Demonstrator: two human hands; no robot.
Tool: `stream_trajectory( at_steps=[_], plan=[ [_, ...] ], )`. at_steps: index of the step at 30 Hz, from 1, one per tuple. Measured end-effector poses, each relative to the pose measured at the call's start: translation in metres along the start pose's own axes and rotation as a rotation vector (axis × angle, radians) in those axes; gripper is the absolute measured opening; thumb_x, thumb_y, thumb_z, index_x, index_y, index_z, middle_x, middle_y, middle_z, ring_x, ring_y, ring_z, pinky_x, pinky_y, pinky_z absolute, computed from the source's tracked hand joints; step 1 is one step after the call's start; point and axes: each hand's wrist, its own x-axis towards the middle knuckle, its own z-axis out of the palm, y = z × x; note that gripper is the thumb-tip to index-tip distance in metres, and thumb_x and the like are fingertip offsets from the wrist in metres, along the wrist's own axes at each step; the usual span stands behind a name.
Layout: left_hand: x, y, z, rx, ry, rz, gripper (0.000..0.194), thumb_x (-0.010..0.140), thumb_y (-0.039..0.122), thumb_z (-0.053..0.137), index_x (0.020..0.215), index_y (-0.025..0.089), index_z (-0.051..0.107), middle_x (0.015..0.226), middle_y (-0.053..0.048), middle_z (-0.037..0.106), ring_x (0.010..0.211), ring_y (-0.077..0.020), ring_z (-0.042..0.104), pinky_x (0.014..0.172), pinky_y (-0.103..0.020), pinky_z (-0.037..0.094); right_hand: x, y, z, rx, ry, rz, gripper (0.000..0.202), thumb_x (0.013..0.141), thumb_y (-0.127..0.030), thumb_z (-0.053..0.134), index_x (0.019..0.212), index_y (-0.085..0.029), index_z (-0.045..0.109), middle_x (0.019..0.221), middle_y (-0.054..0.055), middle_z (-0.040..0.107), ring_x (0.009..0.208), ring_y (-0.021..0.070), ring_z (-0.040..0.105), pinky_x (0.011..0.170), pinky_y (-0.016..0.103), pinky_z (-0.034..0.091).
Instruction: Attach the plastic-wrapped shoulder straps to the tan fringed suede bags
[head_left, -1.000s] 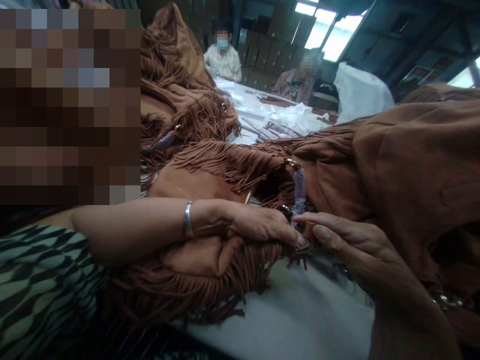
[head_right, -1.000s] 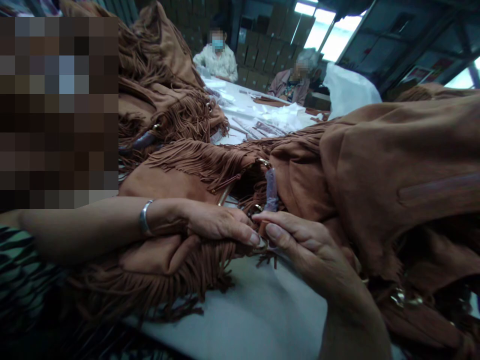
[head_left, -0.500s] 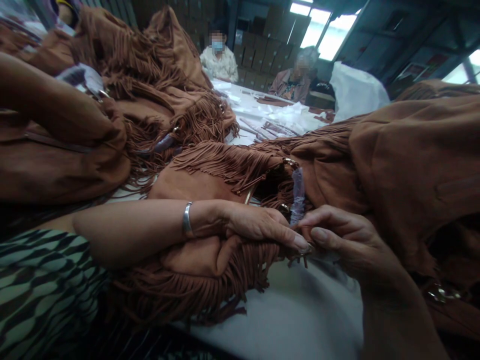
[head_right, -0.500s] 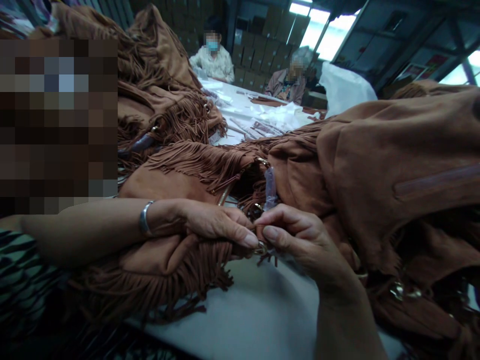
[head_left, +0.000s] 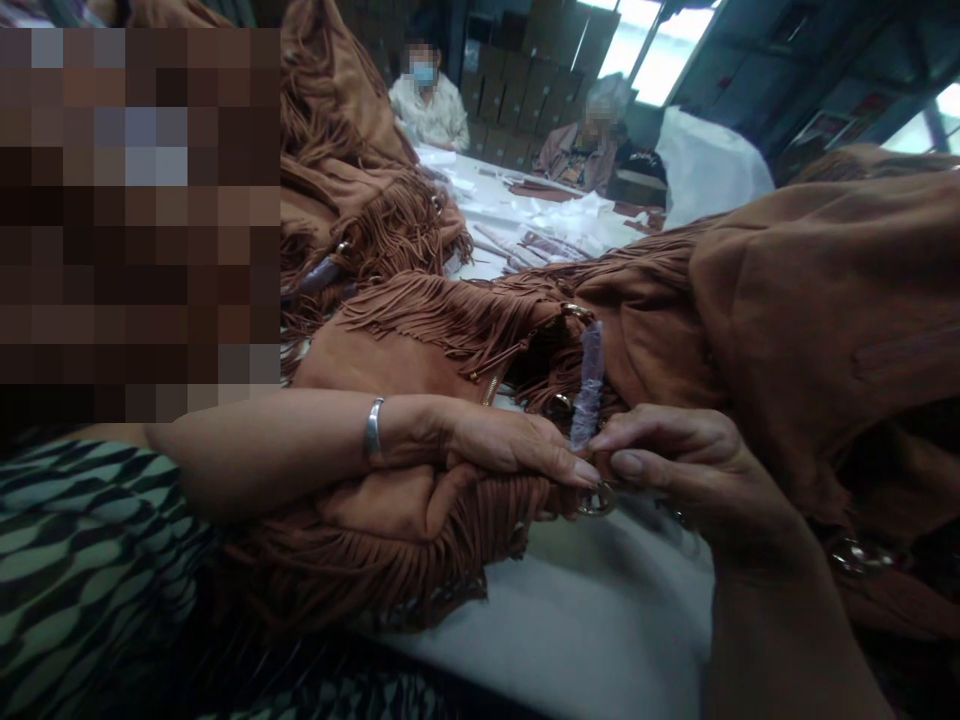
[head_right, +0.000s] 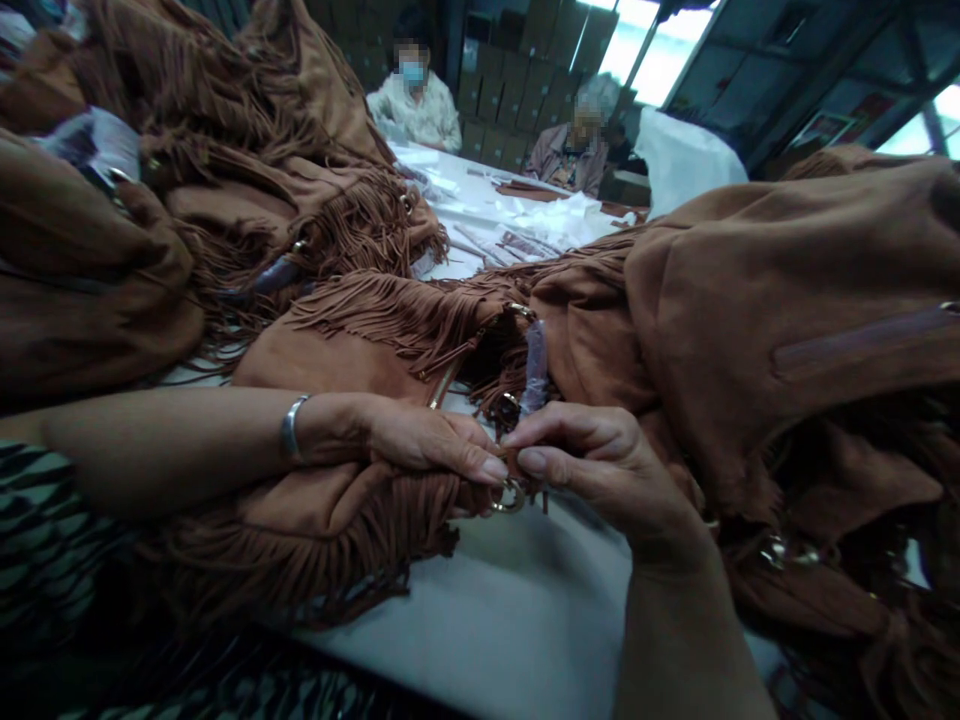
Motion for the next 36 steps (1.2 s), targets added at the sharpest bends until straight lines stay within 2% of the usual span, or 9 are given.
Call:
stream_trajectory(
  at_steps=[6, 11, 15, 22, 27, 32, 34, 36],
  plan=[
    [0.004, -0.007, -0.010, 0.110, 0.076, 0.008, 0.026, 0.071, 0.040, 0.066, 0.062, 0.015, 0.064, 0.057, 0.003, 0.053, 0.053, -0.0073, 0.044, 0.053, -0.018, 0.039, -0.007, -0.010, 0.004, -0.114, -0.061, -0.015, 0.008, 0.072, -0.019, 0.075, 0.079, -0.021, 0.076, 0.071, 0.002, 0.070, 0.064, 0.0124, 0.064, 0.056, 0.017, 0.049],
    [0.008, -0.009, -0.013, 0.068, 0.116, -0.015, 0.027, 0.069, 0.040, 0.066, 0.063, 0.014, 0.066, 0.060, 0.001, 0.058, 0.058, -0.0091, 0.048, 0.056, -0.019, 0.043, -0.012, -0.019, 0.008, -0.338, 0.027, -0.112, 0.009, 0.073, -0.020, 0.075, 0.081, -0.025, 0.075, 0.074, 0.000, 0.072, 0.065, 0.0119, 0.065, 0.057, 0.016, 0.049],
    [0.007, -0.004, -0.011, 0.050, 0.056, -0.023, 0.032, 0.066, 0.044, 0.071, 0.068, 0.013, 0.070, 0.067, -0.002, 0.063, 0.064, -0.0112, 0.053, 0.060, -0.020, 0.045, -0.014, -0.021, 0.009, -0.367, 0.014, -0.140, 0.009, 0.074, -0.021, 0.074, 0.081, -0.027, 0.074, 0.075, -0.002, 0.071, 0.068, 0.0107, 0.066, 0.059, 0.014, 0.049],
    [-0.006, 0.012, -0.003, -0.009, 0.015, 0.001, 0.019, 0.067, 0.030, 0.070, 0.070, 0.012, 0.071, 0.064, -0.001, 0.064, 0.060, -0.0088, 0.056, 0.057, -0.016, 0.045, -0.012, -0.019, 0.011, -0.389, -0.035, -0.186, 0.010, 0.074, -0.019, 0.074, 0.082, -0.025, 0.073, 0.076, -0.001, 0.071, 0.067, 0.0115, 0.066, 0.059, 0.015, 0.050],
    [-0.010, 0.013, 0.000, -0.191, 0.043, 0.050, 0.016, 0.068, 0.028, 0.070, 0.075, 0.013, 0.068, 0.070, -0.001, 0.067, 0.063, -0.0107, 0.059, 0.064, -0.021, 0.049, -0.009, -0.015, 0.011, -0.272, 0.204, -0.154, 0.007, 0.072, -0.022, 0.075, 0.079, -0.024, 0.072, 0.069, -0.002, 0.069, 0.058, 0.0091, 0.062, 0.051, 0.013, 0.047],
    [-0.005, 0.009, -0.002, -0.206, 0.118, 0.149, 0.014, 0.068, 0.027, 0.069, 0.074, 0.014, 0.068, 0.073, 0.001, 0.066, 0.070, -0.0100, 0.058, 0.070, -0.020, 0.047, -0.007, -0.015, 0.015, -0.134, 0.300, -0.075, 0.010, 0.066, -0.025, 0.078, 0.075, -0.022, 0.073, 0.066, 0.000, 0.069, 0.052, 0.0096, 0.059, 0.043, 0.014, 0.044],
    [-0.003, 0.007, -0.004, -0.203, 0.116, 0.178, 0.015, 0.069, 0.029, 0.068, 0.075, 0.014, 0.069, 0.074, 0.001, 0.066, 0.069, -0.0089, 0.056, 0.067, -0.018, 0.046, -0.006, -0.014, 0.017, -0.080, 0.358, -0.041, 0.011, 0.066, -0.026, 0.078, 0.074, -0.022, 0.073, 0.065, -0.001, 0.068, 0.052, 0.0094, 0.059, 0.044, 0.014, 0.045],
    [-0.002, 0.005, -0.006, -0.186, 0.080, 0.141, 0.019, 0.071, 0.032, 0.066, 0.075, 0.014, 0.069, 0.074, 0.000, 0.066, 0.066, -0.0092, 0.055, 0.062, -0.018, 0.045, -0.003, -0.013, 0.018, -0.021, 0.380, -0.013, 0.011, 0.066, -0.027, 0.078, 0.075, -0.023, 0.073, 0.063, -0.002, 0.067, 0.051, 0.0090, 0.059, 0.045, 0.014, 0.046]
  ],
)
